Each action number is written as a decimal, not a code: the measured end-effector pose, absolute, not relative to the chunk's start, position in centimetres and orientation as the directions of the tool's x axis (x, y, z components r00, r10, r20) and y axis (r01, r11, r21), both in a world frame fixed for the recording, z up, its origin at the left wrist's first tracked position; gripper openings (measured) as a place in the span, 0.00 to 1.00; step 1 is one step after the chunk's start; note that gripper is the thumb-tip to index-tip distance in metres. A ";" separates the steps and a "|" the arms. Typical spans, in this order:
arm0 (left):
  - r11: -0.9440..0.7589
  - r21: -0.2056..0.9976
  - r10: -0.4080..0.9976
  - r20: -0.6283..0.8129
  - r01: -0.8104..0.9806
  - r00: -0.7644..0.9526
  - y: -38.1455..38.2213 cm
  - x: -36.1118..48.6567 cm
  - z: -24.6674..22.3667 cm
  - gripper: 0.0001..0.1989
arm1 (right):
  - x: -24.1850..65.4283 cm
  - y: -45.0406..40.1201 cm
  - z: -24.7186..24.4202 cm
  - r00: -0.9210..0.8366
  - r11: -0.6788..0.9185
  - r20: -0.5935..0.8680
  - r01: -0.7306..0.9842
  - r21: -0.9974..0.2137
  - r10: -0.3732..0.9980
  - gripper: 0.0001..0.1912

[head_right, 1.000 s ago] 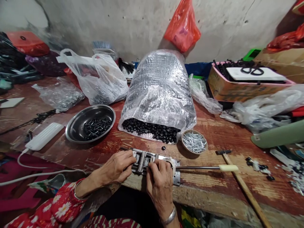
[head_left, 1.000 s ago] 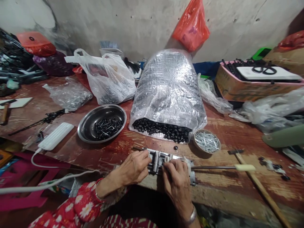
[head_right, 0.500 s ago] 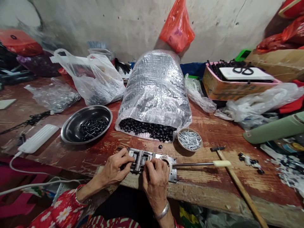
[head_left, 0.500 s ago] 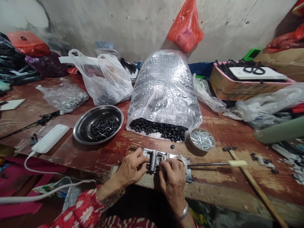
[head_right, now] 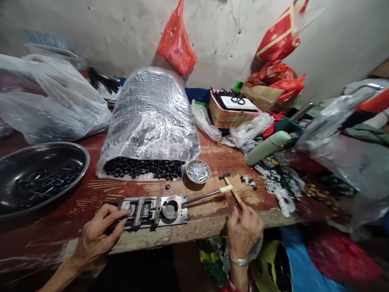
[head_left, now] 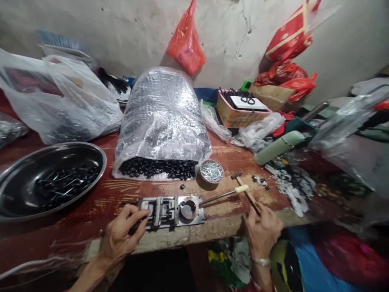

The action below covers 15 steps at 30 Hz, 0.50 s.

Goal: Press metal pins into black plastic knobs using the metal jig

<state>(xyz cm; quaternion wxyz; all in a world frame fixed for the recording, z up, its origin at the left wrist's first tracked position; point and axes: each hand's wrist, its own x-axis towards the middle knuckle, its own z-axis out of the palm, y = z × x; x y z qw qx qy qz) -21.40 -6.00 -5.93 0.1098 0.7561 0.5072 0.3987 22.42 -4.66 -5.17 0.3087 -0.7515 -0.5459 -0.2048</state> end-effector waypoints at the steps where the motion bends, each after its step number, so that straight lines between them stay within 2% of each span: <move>1: -0.467 0.567 0.850 0.500 0.679 0.167 -6.0 -21.4 -6.0 0.12 | 24.7 -4.5 -6.1 0.380 -0.322 0.597 0.924 -0.207 0.707 0.20; 2: -0.473 0.563 0.845 0.508 0.678 0.168 -6.0 -21.4 -6.1 0.12 | 26.5 -4.4 -7.0 0.406 -0.367 0.537 0.912 -0.185 0.739 0.21; 5: -0.484 0.544 0.834 0.525 0.686 0.172 -5.9 -21.5 -6.2 0.12 | 29.5 -4.0 -9.0 0.401 -0.359 0.498 0.915 -0.183 0.769 0.22; 10: -0.479 0.524 0.826 0.541 0.704 0.159 -5.9 -21.4 -6.5 0.11 | 30.1 -1.4 -9.9 0.325 -0.246 0.472 0.944 -0.222 0.820 0.22; 15: -0.470 0.532 0.833 0.530 0.704 0.155 -6.1 -21.5 -6.6 0.11 | 31.3 3.5 -10.0 0.359 -0.241 0.494 0.927 -0.287 0.792 0.24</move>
